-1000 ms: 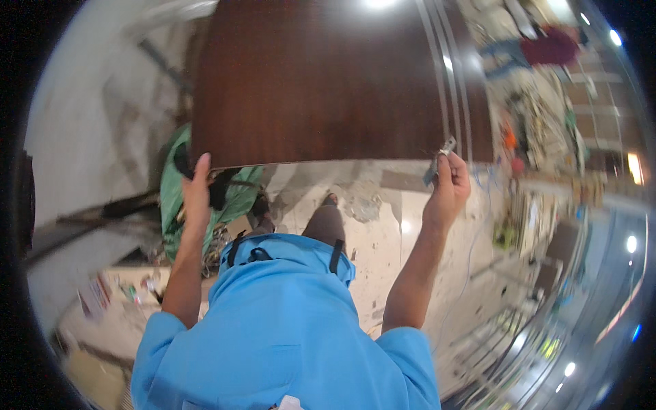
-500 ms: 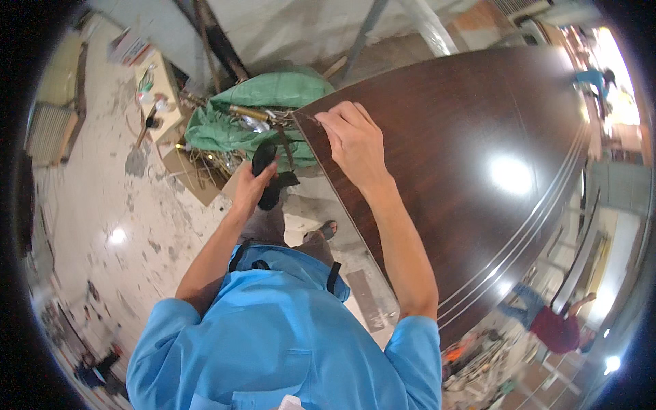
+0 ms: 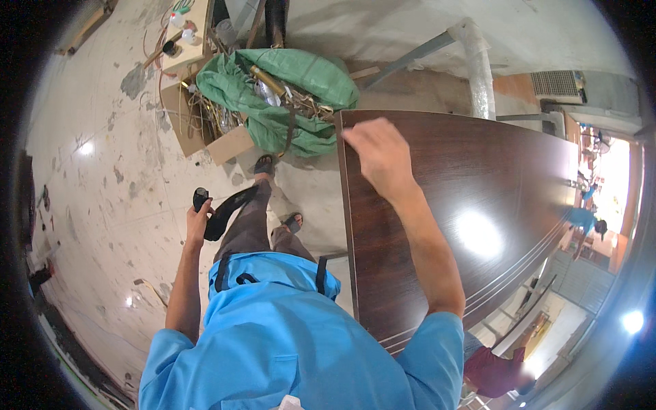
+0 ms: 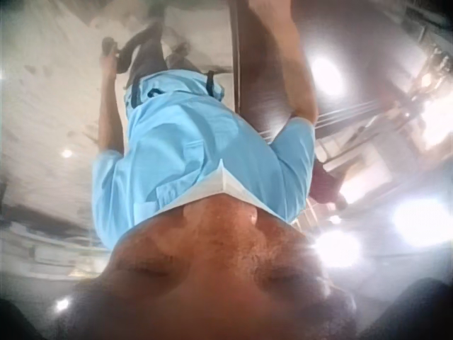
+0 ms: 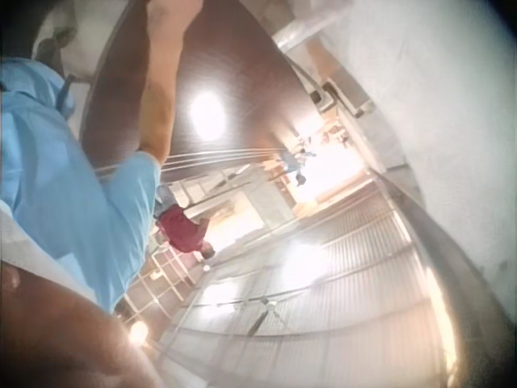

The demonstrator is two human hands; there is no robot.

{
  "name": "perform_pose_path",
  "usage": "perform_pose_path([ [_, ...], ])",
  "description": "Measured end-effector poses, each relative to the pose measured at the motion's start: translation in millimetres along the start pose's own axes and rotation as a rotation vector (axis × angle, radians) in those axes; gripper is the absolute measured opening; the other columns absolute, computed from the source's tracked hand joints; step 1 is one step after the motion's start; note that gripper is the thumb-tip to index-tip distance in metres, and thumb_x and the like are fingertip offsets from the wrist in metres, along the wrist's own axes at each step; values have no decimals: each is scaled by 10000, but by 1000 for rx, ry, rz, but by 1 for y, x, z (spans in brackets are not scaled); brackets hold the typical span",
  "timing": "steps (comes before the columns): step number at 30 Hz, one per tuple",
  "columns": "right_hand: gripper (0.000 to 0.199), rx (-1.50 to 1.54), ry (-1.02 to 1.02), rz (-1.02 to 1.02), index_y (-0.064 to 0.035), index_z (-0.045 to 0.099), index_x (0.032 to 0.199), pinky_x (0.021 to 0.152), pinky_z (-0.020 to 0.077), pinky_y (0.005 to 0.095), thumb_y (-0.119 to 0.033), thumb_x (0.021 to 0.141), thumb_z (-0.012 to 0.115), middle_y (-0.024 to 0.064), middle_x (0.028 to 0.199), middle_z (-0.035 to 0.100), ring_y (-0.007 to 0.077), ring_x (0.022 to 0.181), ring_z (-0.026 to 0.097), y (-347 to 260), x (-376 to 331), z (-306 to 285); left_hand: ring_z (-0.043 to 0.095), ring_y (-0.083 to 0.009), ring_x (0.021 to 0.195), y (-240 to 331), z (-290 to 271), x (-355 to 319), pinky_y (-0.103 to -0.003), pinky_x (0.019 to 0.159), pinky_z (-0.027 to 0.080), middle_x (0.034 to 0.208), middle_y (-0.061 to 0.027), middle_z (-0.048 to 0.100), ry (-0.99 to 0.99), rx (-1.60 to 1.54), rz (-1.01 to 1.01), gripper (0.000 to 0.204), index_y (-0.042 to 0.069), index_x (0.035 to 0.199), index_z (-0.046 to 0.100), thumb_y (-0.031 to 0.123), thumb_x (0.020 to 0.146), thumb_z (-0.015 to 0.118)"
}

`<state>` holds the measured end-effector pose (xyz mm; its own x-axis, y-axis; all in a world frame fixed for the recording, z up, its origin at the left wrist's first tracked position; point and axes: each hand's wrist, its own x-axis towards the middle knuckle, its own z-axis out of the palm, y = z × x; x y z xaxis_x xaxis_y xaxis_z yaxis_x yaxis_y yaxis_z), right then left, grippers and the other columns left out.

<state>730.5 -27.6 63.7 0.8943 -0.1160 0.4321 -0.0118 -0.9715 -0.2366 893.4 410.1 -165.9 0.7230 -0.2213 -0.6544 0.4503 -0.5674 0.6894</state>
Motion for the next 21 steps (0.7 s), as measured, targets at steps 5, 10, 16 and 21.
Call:
perform_pose_path([
  [5,306,56,75,4,-34,747,1025,759,546,400,115,760,710,109,950,689,313,882,663,1,-6,6,572,-110,669,-16,25,-26,-301,641,452,716,-19,641,-51,18,71,323,19,833,702,312,969,724],
  [10,283,46,-43,-49,-37,732,1013,771,541,403,71,756,682,91,978,691,306,902,656,-3,-5,1,606,-143,659,-49,42,-29,-325,639,484,707,-45,658,-67,40,63,358,-3,836,698,331,962,725],
  [16,294,-36,-64,-64,-40,733,1035,775,553,397,58,761,693,112,1002,696,310,914,662,-5,0,-16,637,-166,646,-120,19,-23,-338,631,496,702,-69,690,-7,132,-69,366,-10,819,699,333,942,731],
  [21,354,85,-89,-86,-45,757,1061,780,565,393,100,745,690,133,987,708,330,901,675,-2,-18,-15,639,-170,648,-166,-5,-26,-345,627,495,695,-77,684,54,76,-171,342,3,807,682,313,952,705],
])
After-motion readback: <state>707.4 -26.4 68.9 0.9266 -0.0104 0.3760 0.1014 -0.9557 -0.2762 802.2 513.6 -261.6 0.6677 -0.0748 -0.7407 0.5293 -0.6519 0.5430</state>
